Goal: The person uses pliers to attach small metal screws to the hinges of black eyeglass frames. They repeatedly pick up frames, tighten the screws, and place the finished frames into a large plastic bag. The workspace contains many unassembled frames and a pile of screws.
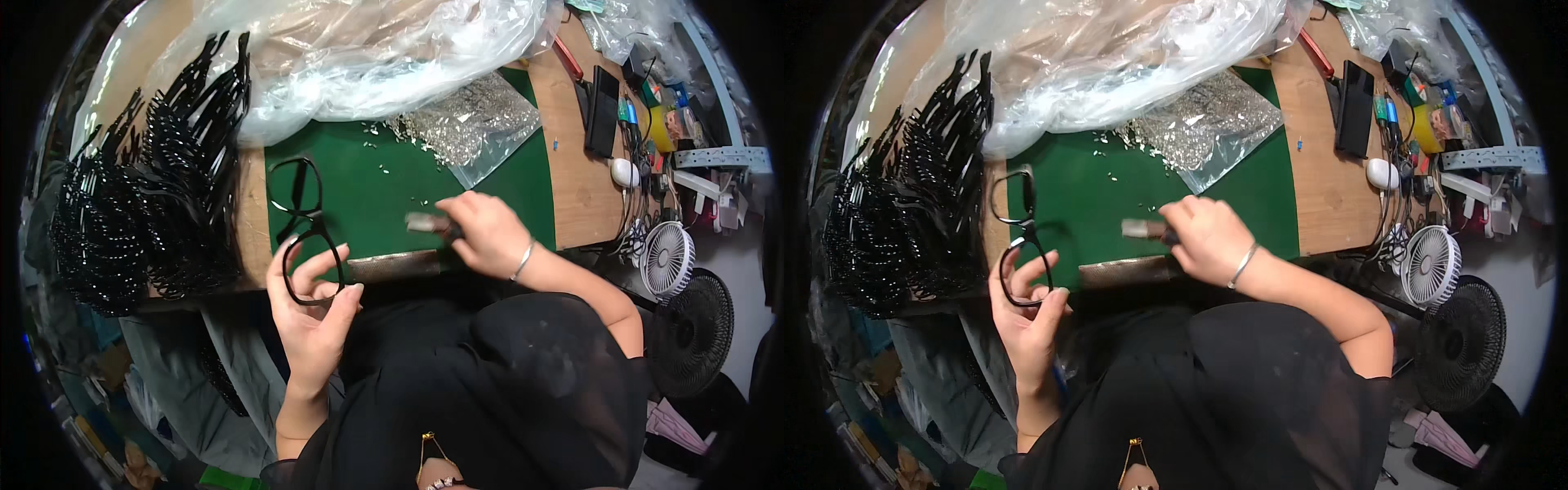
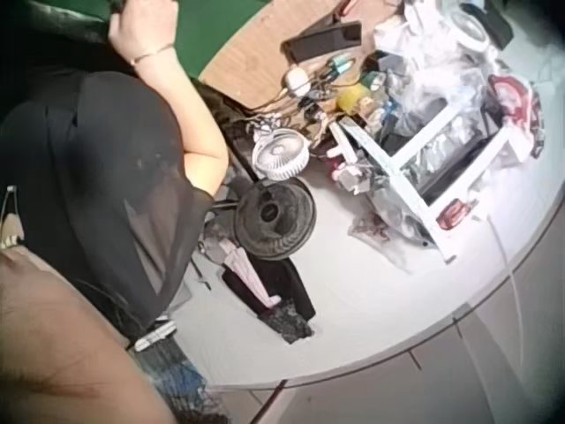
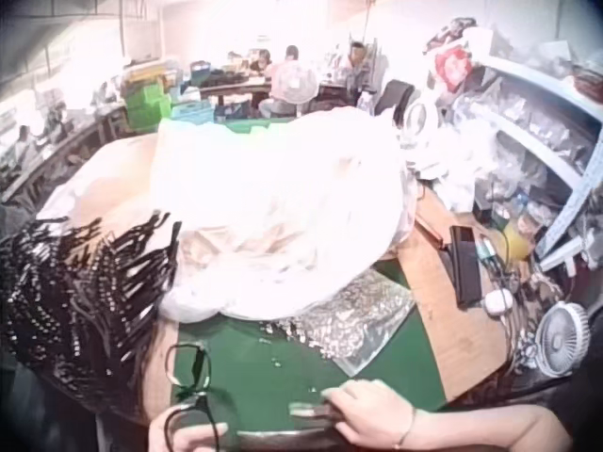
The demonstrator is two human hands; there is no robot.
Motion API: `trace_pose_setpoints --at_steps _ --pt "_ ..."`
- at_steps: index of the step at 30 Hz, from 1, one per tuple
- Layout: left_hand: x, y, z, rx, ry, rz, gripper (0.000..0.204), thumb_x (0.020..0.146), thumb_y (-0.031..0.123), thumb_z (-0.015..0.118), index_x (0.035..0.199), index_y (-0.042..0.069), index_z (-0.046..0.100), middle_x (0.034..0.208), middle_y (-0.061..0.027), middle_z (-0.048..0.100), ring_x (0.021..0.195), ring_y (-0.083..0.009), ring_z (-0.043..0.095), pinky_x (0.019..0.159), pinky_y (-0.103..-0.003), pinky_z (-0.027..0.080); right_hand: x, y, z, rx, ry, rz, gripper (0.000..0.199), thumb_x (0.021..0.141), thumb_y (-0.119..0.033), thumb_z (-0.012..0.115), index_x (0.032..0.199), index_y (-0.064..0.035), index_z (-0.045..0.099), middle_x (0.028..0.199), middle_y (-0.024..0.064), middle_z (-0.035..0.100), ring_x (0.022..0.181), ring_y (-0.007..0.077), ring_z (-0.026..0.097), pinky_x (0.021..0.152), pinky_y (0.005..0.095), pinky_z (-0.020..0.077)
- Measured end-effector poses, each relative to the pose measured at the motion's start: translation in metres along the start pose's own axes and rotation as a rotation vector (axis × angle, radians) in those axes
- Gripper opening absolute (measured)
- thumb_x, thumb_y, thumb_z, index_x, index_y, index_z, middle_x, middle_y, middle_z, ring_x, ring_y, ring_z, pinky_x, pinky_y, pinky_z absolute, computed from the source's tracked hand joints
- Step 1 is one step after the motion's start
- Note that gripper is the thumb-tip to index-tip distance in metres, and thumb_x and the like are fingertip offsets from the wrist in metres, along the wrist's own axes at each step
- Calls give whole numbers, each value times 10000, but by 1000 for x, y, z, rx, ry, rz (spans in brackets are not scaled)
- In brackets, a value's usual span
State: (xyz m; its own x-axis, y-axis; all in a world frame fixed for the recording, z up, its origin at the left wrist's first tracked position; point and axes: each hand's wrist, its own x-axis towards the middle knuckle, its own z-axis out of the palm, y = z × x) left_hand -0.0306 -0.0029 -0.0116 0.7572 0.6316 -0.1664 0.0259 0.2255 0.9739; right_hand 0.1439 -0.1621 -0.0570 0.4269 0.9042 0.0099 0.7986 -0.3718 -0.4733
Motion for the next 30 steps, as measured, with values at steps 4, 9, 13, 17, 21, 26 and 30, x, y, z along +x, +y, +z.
trace_pose_setpoints --at_steps 4,9,13,17,21,26,30 --pt "11 -14 1 -143 -53 84 873 698 -125 598 1347 43 38 1089 -168 493 680 -61 528 633 -177 451 25 9 -6 238 -82 190 144 706 -100 596 813 -31 528 722 152 550 737 329 550 635 394 444" --pt "6 -11 0 -182 -155 116 985 648 -71 661 1353 43 -17 1113 -192 466 695 -110 555 706 -242 480 25 16 33 39 -63 64 144 662 -70 584 793 -41 532 733 136 544 729 312 548 644 399 442" --pt "3 -19 -3 -45 -137 175 923 676 -70 642 1348 26 17 1135 -218 475 729 -139 582 723 -265 493 35 14 30 76 -153 73 128 683 -83 575 792 -36 529 741 134 530 731 319 542 652 409 436" --pt "5 -18 6 -81 -122 181 903 690 -78 651 1344 24 36 1162 -234 470 755 -151 600 738 -265 498 36 14 26 119 -220 91 129 706 -105 570 793 -22 524 752 153 535 735 332 540 653 414 433" --pt "11 -18 7 -110 -117 209 891 698 -103 639 1336 28 32 1158 -255 464 755 -133 594 731 -237 477 37 17 23 171 -246 157 151 720 -147 584 785 -25 523 751 149 543 735 324 549 647 407 432" --pt "12 -26 9 -43 -118 236 886 692 -117 629 1338 31 41 1171 -232 463 787 -142 586 739 -242 479 30 11 39 -155 -88 -99 159 696 -143 591 807 -60 512 736 69 527 712 259 533 595 373 388" --pt "10 -34 22 5 -87 275 898 695 -141 601 1348 59 18 1209 -205 433 838 -140 566 772 -243 477 28 1 21 80 -53 -20 169 687 -73 611 815 -26 509 735 109 538 687 285 539 605 375 420"
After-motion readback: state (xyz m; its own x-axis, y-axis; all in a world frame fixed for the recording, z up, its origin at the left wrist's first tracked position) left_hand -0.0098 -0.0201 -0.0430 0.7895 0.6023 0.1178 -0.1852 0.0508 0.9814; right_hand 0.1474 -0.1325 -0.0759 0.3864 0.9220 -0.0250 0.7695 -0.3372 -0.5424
